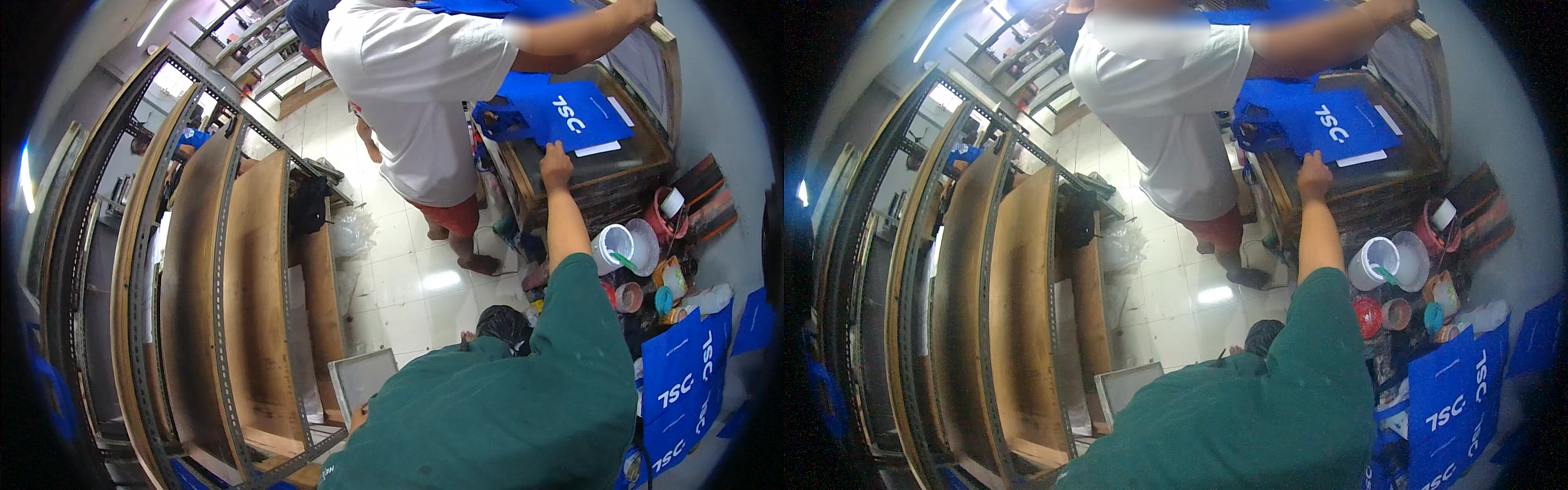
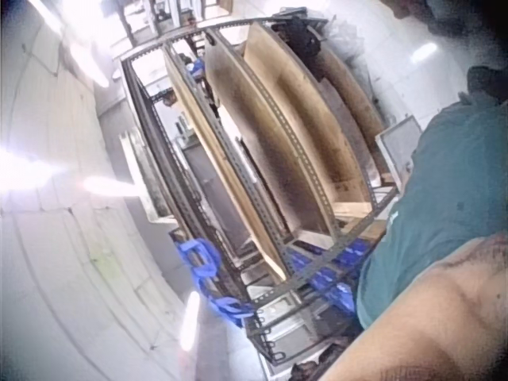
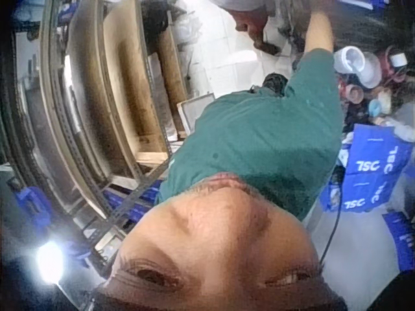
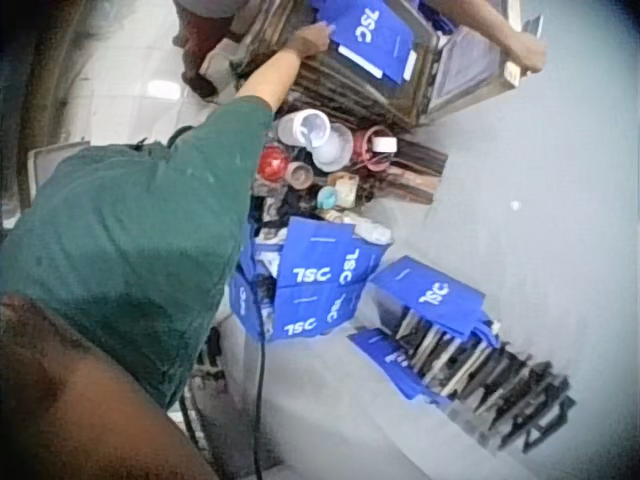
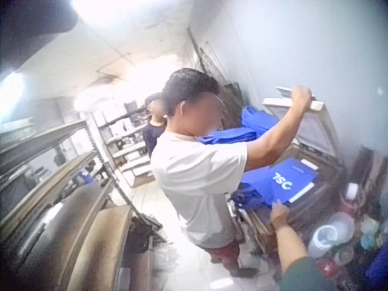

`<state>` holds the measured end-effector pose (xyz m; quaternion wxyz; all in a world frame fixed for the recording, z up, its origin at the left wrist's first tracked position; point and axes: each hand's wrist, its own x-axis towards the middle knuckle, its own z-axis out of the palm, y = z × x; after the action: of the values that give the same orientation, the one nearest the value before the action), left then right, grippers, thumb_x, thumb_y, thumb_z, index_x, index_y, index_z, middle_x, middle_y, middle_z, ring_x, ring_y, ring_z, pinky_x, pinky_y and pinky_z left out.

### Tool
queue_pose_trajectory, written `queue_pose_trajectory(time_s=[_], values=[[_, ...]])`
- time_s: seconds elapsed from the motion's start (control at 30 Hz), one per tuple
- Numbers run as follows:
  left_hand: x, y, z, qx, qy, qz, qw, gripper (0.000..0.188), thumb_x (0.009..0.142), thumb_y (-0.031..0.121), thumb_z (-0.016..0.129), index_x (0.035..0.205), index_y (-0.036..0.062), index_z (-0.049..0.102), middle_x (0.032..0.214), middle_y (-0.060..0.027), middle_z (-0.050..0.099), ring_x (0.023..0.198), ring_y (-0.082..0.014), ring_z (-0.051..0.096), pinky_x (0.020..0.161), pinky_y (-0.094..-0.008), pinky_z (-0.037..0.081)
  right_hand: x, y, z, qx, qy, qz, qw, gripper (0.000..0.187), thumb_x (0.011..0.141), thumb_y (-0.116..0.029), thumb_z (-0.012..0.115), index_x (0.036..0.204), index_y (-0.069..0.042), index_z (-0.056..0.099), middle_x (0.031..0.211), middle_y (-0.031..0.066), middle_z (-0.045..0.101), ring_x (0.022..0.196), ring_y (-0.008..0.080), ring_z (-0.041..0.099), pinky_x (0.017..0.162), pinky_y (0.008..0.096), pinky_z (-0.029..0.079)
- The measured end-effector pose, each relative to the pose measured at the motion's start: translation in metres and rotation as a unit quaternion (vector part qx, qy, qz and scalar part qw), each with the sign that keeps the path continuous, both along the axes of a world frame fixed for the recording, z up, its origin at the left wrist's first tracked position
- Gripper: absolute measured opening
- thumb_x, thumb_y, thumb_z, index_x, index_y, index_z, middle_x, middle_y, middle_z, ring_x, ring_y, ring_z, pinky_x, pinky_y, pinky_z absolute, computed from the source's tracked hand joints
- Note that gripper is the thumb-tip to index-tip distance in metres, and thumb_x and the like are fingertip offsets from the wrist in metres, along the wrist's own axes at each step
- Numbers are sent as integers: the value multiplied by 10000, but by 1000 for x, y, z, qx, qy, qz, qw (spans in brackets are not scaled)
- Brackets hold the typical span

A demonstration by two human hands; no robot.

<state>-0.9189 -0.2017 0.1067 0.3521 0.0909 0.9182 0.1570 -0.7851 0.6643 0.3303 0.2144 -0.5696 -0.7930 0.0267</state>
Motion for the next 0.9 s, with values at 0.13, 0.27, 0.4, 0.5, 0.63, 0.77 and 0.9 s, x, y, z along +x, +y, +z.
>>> queue_pose_trajectory(time_s=[0.13, 0.27, 0.4, 0.5, 0.63, 0.77, 0.9], values=[[-19, 74, 40, 143, 37, -23, 989, 425, 811, 270, 617, 1168, 50, 550, 839, -106, 616, 752, -196, 581, 652, -332, 465, 21, -10, 21, 98, 99, -48, 989, 278, 825, -148, 471, 1095, -101, 519, 1083, 123, 541, 858, 387, 588, 703, 474, 484], [-28, 209, 132, 263, -169, 111, 943, 450, 883, 295, 555, 1259, 69, 454, 1026, -99, 610, 863, -182, 578, 736, -297, 458, 47, -70, 97, 228, 164, -38, 959, 277, 823, -87, 481, 1098, -96, 517, 1047, 121, 562, 865, 347, 593, 676, 425, 499], [-21, 335, 218, 340, -344, 42, 874, 538, 900, 508, 423, 1268, 118, 450, 1081, -75, 580, 925, -155, 553, 798, -319, 461, 72, -139, 188, 326, 212, 22, 921, 187, 849, -39, 462, 1021, -42, 534, 923, 146, 576, 832, 353, 585, 672, 421, 465], [-8, 397, 258, 343, -534, 4, 773, 740, 860, 656, 285, 1346, 103, 359, 1222, -153, 491, 1041, -240, 521, 905, -389, 430, 82, -197, 244, 264, 226, 178, 921, 171, 819, -3, 471, 973, -18, 544, 866, 161, 571, 792, 359, 580, 666, 399, 457], [7, 433, 299, 374, -711, -26, 595, 979, 744, 802, 199, 1380, 61, 271, 1322, -234, 388, 1164, -332, 472, 891, -442, 469, 81, -269, 296, 162, 204, 404, 877, 200, 708, 48, 508, 905, 17, 533, 794, 182, 559, 710, 363, 558, 659, 367, 448], [-11, 418, 350, 478, -758, -4, 443, 1114, 643, 873, 154, 1401, 58, 196, 1358, -271, 321, 1159, -419, 453, 833, -449, 507, 75, -318, 330, 172, 247, 590, 749, 204, 636, -182, 562, 770, -28, 577, 674, 128, 574, 561, 276, 540, 516, 354, 409], [-24, 385, 407, 493, -698, 116, 505, 1023, 736, 800, 276, 1347, -20, 298, 1322, -263, 386, 1128, -377, 498, 856, -405, 495, 42, -326, 340, 108, 297, 754, 576, 204, 727, -249, 563, 741, -47, 582, 611, 71, 562, 434, 185, 479, 393, 310, 337]])
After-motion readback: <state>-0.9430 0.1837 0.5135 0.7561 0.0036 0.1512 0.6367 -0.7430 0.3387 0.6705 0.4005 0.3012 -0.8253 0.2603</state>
